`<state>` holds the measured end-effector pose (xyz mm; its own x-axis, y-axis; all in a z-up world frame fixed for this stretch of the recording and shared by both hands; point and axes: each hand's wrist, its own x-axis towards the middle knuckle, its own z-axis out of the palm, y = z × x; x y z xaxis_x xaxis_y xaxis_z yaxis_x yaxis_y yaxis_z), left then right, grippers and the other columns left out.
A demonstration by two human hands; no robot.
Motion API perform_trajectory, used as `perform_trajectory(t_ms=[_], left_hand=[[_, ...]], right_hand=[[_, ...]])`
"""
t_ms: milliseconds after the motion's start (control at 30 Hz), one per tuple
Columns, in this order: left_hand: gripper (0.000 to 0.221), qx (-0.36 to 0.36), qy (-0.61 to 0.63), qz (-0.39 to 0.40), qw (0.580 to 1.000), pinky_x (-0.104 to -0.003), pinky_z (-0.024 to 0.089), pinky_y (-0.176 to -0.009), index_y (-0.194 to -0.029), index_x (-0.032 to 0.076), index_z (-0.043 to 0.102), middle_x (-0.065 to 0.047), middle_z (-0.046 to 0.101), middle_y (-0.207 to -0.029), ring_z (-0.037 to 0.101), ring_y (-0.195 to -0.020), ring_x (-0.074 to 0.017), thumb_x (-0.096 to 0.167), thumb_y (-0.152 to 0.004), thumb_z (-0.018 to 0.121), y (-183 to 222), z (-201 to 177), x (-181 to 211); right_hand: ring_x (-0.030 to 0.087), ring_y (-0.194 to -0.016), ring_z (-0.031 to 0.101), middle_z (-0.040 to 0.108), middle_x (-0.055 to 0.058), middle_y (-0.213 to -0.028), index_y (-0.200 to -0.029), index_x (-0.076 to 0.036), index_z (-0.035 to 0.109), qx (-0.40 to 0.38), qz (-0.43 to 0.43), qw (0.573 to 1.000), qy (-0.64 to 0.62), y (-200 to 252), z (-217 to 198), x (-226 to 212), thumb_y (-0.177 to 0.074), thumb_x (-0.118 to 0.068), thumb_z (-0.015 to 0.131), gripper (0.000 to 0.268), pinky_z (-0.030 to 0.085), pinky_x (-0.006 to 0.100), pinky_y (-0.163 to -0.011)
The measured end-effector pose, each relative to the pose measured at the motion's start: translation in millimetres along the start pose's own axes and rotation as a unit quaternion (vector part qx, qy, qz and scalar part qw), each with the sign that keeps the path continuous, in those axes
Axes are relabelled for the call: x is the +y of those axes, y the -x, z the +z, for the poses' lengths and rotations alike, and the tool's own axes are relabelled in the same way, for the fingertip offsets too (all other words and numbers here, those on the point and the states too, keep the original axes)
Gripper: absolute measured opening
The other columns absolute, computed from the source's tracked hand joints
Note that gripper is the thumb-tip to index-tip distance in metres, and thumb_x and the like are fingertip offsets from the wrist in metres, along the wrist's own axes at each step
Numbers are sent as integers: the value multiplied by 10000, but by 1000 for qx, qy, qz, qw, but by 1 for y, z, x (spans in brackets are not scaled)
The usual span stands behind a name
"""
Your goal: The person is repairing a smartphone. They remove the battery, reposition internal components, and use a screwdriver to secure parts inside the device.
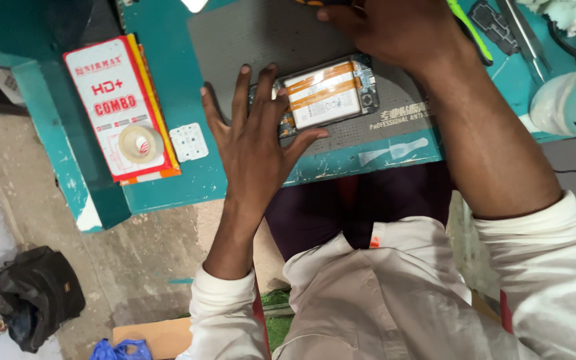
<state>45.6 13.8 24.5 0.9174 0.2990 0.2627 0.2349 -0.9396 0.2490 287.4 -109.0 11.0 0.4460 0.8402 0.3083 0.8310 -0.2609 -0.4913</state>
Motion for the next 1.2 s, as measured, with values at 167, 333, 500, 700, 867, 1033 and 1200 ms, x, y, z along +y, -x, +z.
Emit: perform_trajectory(t_ms=[167,333,500,700,867,1033,1200], left_hand=[[716,44,-9,9,999,-707,97,-1258,-1282,92,675,-94,567,-1521,383,-1509,-266,695,-904,753,7,4,-2],[758,45,-18,2,999,-718,120,-1250,-1310,87,646,-65,593,-1465,409,-1482,-239,704,-887,762,8,5,-1],[774,41,-17,2,999,-740,123,-1233,-1320,77,626,-80,600,-1451,422,-1469,-251,702,-884,768,9,6,-1],[753,52,12,-3,999,-758,143,-1233,-1311,72,618,-90,597,-1453,453,-1458,-269,668,-880,781,11,3,-3],[754,64,30,13,997,-772,137,-1237,-1314,9,612,-143,588,-1462,451,-1471,-306,634,-917,758,11,3,-5],[752,46,7,19,999,-753,139,-1233,-1300,-17,659,-159,601,-1445,474,-1454,-336,651,-955,692,13,1,-6],[688,50,-2,22,999,-727,138,-1241,-1153,44,693,-92,636,-1442,498,-1437,-327,694,-932,639,9,0,-4]], right_hand=[[252,-660,696,713,107,-790,-1057,-57,769,-28,24,999,33,-1,1,2,-1065,-341,760,285,533,394,-578],[271,-663,681,683,105,-751,-968,-30,733,-50,21,992,117,-3,0,4,-1053,-451,743,430,535,408,-617],[313,-693,692,687,136,-760,-1144,-19,717,5,-15,998,67,-7,-18,-21,-1009,-339,866,378,547,426,-655],[308,-1004,711,731,110,-1091,-1198,-86,691,-27,-179,983,-39,-8,-36,-44,-863,-235,861,404,576,411,-881],[307,-1088,697,725,78,-1224,-1262,-133,700,-155,-144,977,-25,-2,-43,-66,-819,-292,858,497,576,424,-919],[351,-1191,627,661,123,-1321,-1399,-98,604,-201,-105,973,33,8,-48,-83,-678,-473,864,853,515,462,-981],[369,-1242,591,614,173,-1384,-1485,-54,488,-213,-102,972,22,13,-45,-83,-689,-449,839,955,477,480,-1054]])
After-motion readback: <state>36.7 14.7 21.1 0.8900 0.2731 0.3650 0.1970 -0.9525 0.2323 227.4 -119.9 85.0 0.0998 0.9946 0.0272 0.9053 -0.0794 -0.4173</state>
